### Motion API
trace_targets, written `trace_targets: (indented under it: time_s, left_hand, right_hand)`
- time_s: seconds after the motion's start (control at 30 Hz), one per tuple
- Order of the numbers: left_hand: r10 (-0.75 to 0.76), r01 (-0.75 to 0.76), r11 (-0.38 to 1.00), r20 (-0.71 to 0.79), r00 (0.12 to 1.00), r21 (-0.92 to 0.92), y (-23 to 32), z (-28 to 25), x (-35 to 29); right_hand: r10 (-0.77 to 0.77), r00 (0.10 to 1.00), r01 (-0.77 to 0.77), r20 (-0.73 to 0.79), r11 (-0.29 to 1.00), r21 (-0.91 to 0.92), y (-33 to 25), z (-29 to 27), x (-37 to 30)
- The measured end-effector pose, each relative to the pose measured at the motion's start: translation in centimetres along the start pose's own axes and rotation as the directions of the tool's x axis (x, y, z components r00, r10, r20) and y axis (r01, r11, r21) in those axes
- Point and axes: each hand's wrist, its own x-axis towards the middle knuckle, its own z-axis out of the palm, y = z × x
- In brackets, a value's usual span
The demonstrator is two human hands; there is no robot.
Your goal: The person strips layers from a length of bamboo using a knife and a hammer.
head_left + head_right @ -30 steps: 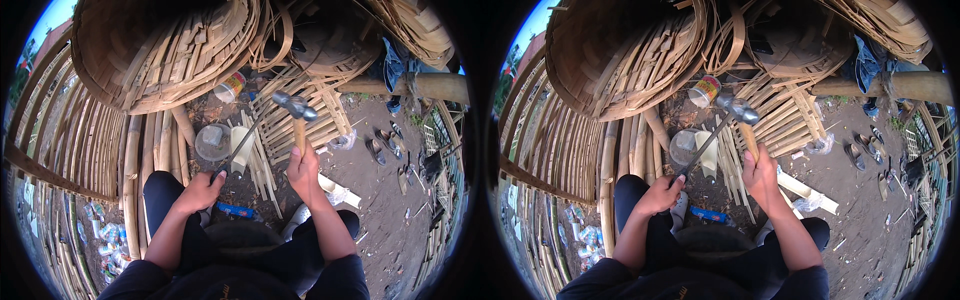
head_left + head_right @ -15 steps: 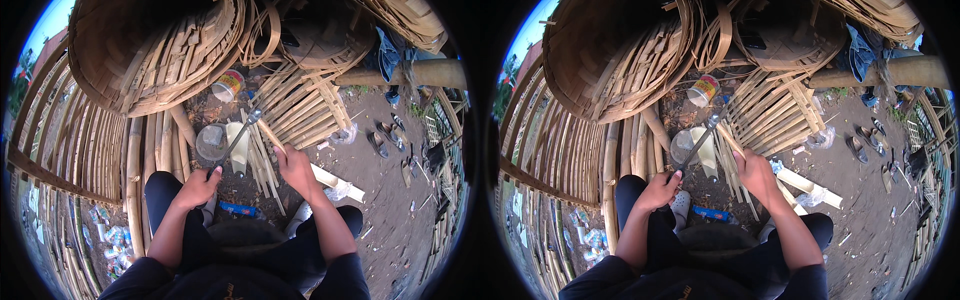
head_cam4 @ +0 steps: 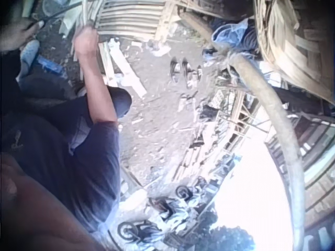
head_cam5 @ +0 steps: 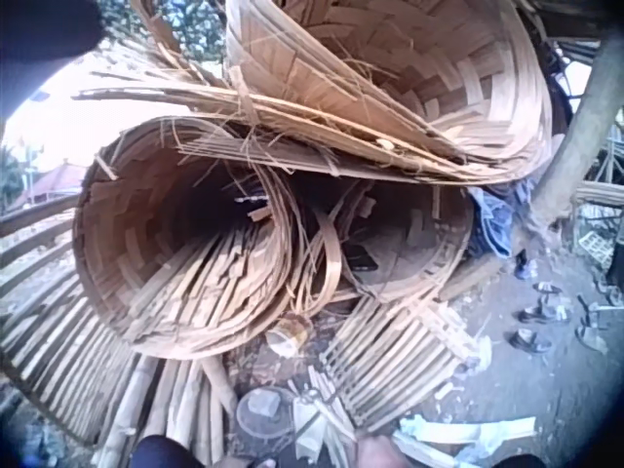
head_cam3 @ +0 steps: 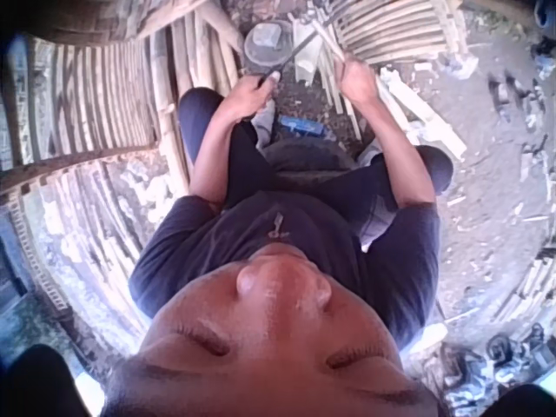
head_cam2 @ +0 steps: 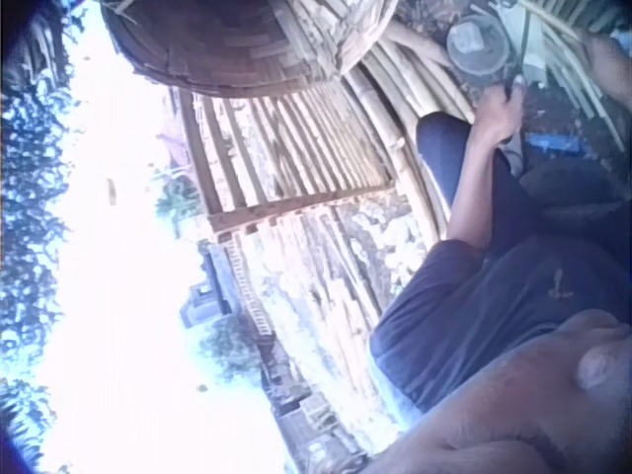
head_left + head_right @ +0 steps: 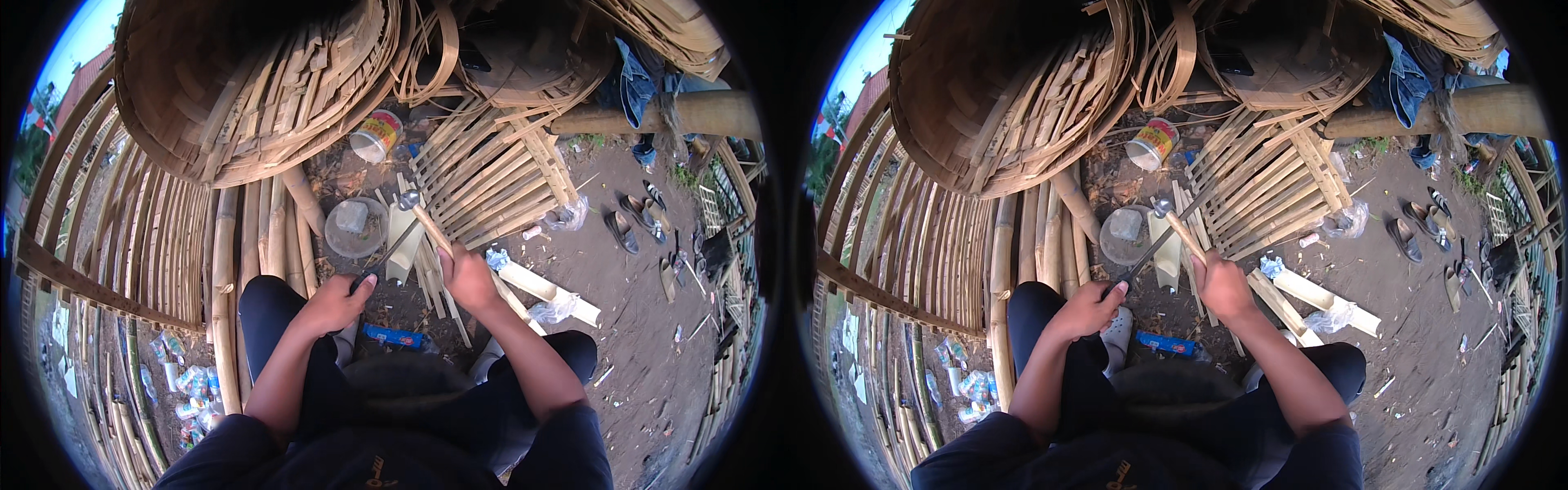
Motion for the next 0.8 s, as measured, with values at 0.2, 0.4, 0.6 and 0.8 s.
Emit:
trace_targets:
  time_s: [0.2, 0.4, 0.6, 0.8]
  left_hand:
    - [-0.020, 0.018, 1.000, -0.081, 0.997, -0.023, -0.5, -0.4, -0.9]
    - [-0.030, 0.026, 0.999, -0.093, 0.995, -0.040, 0.3, -0.8, -0.8]
    - [-0.038, 0.035, 0.999, -0.091, 0.995, -0.028, 0.4, -0.6, -0.9]
    - [-0.067, 0.066, 0.998, -0.108, 0.992, -0.012, 0.2, -1.0, -1.2]
  right_hand:
    - [0.078, 0.991, -0.055, -0.107, 0.977, 0.208, -4.3, -4.1, 1.5]
    - [0.035, 0.998, -0.025, -0.061, 0.987, 0.158, -2.6, -4.2, 1.0]
    - [0.063, 0.998, -0.063, 0.009, 0.995, 0.074, -2.1, -3.5, 1.0]
    - [0.058, 0.951, 0.039, -0.302, 0.952, 0.304, -6.8, -7.4, -0.1]
